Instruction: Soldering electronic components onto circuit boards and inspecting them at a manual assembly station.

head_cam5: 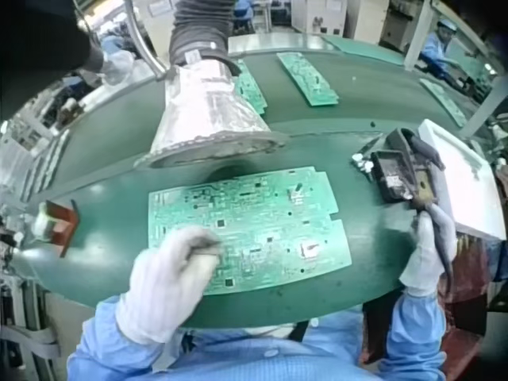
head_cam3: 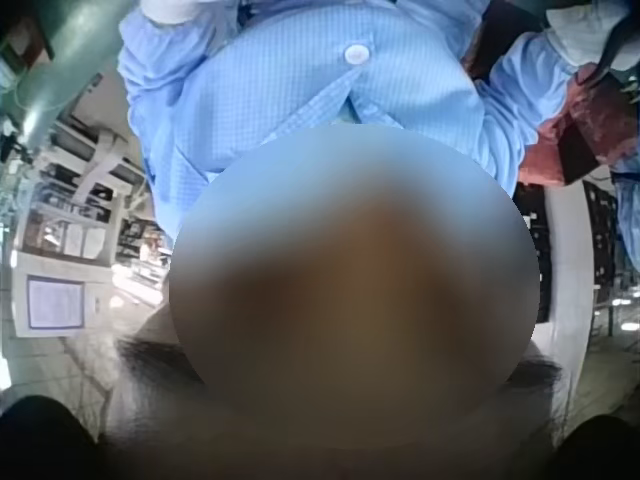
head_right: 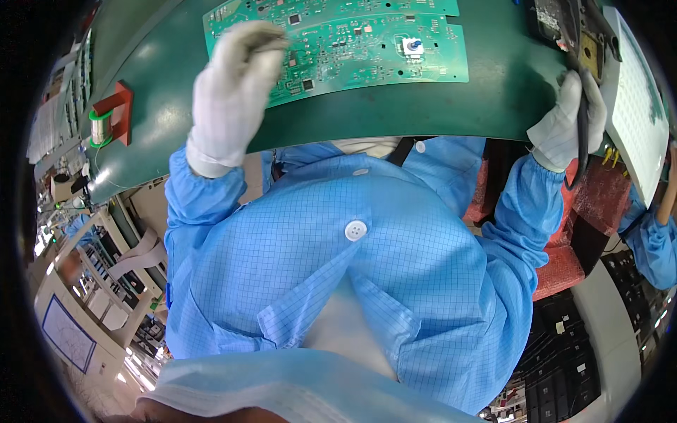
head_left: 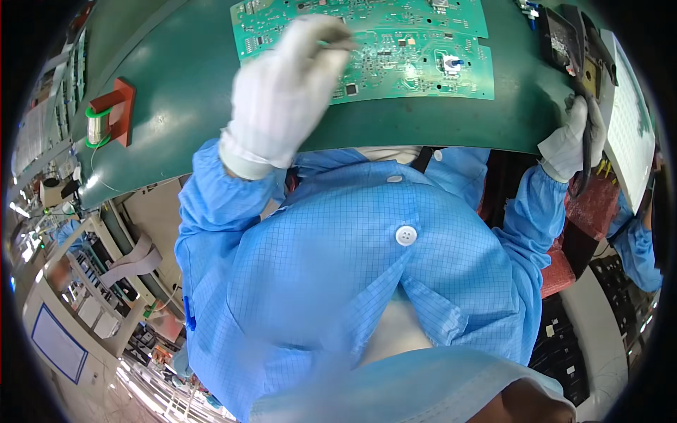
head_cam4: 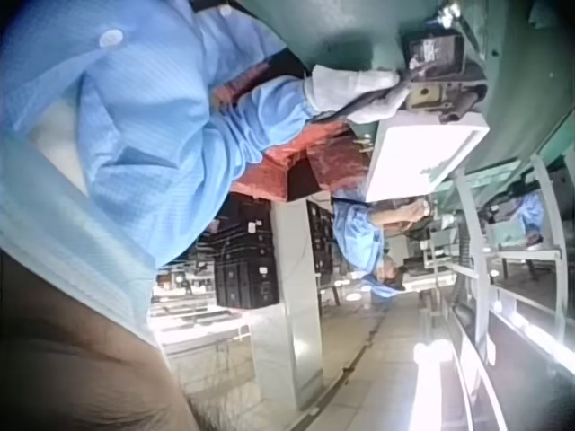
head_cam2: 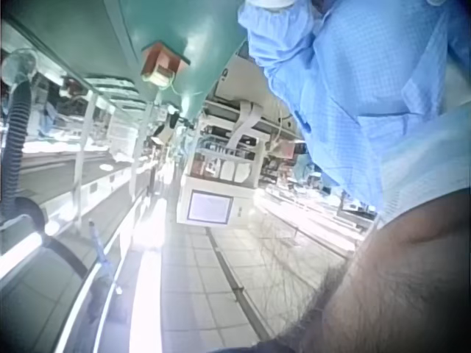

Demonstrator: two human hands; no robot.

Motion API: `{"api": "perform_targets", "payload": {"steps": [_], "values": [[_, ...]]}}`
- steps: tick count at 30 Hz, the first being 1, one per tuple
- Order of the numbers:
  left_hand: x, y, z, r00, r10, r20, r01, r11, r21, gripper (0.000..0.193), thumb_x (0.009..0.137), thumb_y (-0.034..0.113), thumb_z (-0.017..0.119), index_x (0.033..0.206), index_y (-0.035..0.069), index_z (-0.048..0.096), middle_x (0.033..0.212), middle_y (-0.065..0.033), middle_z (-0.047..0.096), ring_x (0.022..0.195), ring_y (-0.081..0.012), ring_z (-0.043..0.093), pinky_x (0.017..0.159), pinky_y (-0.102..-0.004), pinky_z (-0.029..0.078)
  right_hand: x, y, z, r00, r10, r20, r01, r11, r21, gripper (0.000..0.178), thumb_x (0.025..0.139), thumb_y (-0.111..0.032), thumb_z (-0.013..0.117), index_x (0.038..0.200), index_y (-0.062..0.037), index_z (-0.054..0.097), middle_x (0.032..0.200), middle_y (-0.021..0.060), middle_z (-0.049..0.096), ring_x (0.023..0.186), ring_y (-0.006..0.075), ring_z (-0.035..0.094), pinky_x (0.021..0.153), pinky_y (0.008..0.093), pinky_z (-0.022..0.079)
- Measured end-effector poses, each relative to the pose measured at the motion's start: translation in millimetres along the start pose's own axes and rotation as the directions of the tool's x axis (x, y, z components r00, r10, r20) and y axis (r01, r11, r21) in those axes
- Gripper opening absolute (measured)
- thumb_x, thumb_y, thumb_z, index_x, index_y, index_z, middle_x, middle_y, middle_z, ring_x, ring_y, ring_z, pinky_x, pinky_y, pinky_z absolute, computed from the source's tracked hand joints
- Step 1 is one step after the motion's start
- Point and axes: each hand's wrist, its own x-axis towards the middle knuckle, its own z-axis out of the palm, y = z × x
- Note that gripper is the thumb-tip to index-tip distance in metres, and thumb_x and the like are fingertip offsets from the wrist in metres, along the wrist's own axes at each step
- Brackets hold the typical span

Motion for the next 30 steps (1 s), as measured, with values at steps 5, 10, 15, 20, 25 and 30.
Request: {"api": "perform_targets", "payload": {"steps": [5,10,15,20,25,30], "values": [[13,-52,-32,0.992,0.057,-0.110,-0.050,0.997,0.063,0.022,0.096,0.012,0.061,0.115,0.001,0.060,0.091,-0.0055,0.065,0.071,-0.0105,0.061,0.066,-0.0239,0.051,16,-25,-3,0.959,-0.251,0.129,0.282,0.880,-0.382,0.022,0.097,-0.006,0.059,0.113,0.0095,0.060,0.101,0.0224,0.071,0.088,0.0215,0.071,0.078,0.0311,0.059],[38,-91,-36,0.942,-0.152,-0.298,0.160,0.987,0.002,0.027,0.095,0.017,0.057,0.119,0.004,0.060,0.099,-0.0185,0.069,0.090,-0.0312,0.068,0.080,-0.0359,0.052,13,-70,17,0.996,0.089,-0.015,-0.086,0.983,0.164,0.022,0.096,-0.004,0.059,0.113,0.0112,0.059,0.108,0.0235,0.069,0.089,0.0217,0.072,0.079,0.0307,0.060],[50,-112,-28,0.928,-0.107,-0.357,0.155,0.982,0.108,0.018,0.096,0.024,0.060,0.098,0.007,0.059,0.084,-0.0092,0.068,0.065,-0.0244,0.066,0.058,-0.0328,0.053,17,-86,28,0.963,-0.252,0.100,0.257,0.966,-0.033,0.022,0.093,0.001,0.060,0.113,0.0049,0.067,0.116,0.0194,0.066,0.096,0.0231,0.071,0.086,0.0312,0.059],[43,-111,-21,0.901,-0.191,-0.390,0.170,0.982,-0.088,0.025,0.096,0.025,0.059,0.104,0.002,0.064,0.083,-0.0093,0.067,0.067,-0.0163,0.063,0.062,-0.0283,0.053,11,-91,37,0.994,0.076,0.074,-0.098,0.929,0.357,0.021,0.095,0.001,0.059,0.114,0.0052,0.067,0.117,0.0190,0.064,0.100,0.0240,0.070,0.088,0.0312,0.059],[45,-121,-27,0.976,0.010,-0.219,0.106,0.855,0.508,0.022,0.095,0.021,0.059,0.105,0.002,0.065,0.088,-0.0137,0.069,0.078,-0.0242,0.067,0.071,-0.0336,0.052,10,-85,39,0.998,0.028,0.055,-0.043,0.960,0.278,0.020,0.094,0.002,0.061,0.113,0.0062,0.067,0.120,0.0197,0.063,0.104,0.0252,0.069,0.088,0.0308,0.059],[44,-113,-27,0.917,-0.251,-0.310,0.257,0.966,-0.022,0.021,0.094,0.019,0.058,0.097,0.000,0.065,0.083,-0.0147,0.069,0.076,-0.0267,0.066,0.070,-0.0345,0.050,9,-88,38,0.994,0.095,0.063,-0.105,0.977,0.183,0.024,0.089,0.005,0.063,0.112,0.0016,0.070,0.114,0.0172,0.065,0.102,0.0273,0.070,0.087,0.0318,0.060]]}}
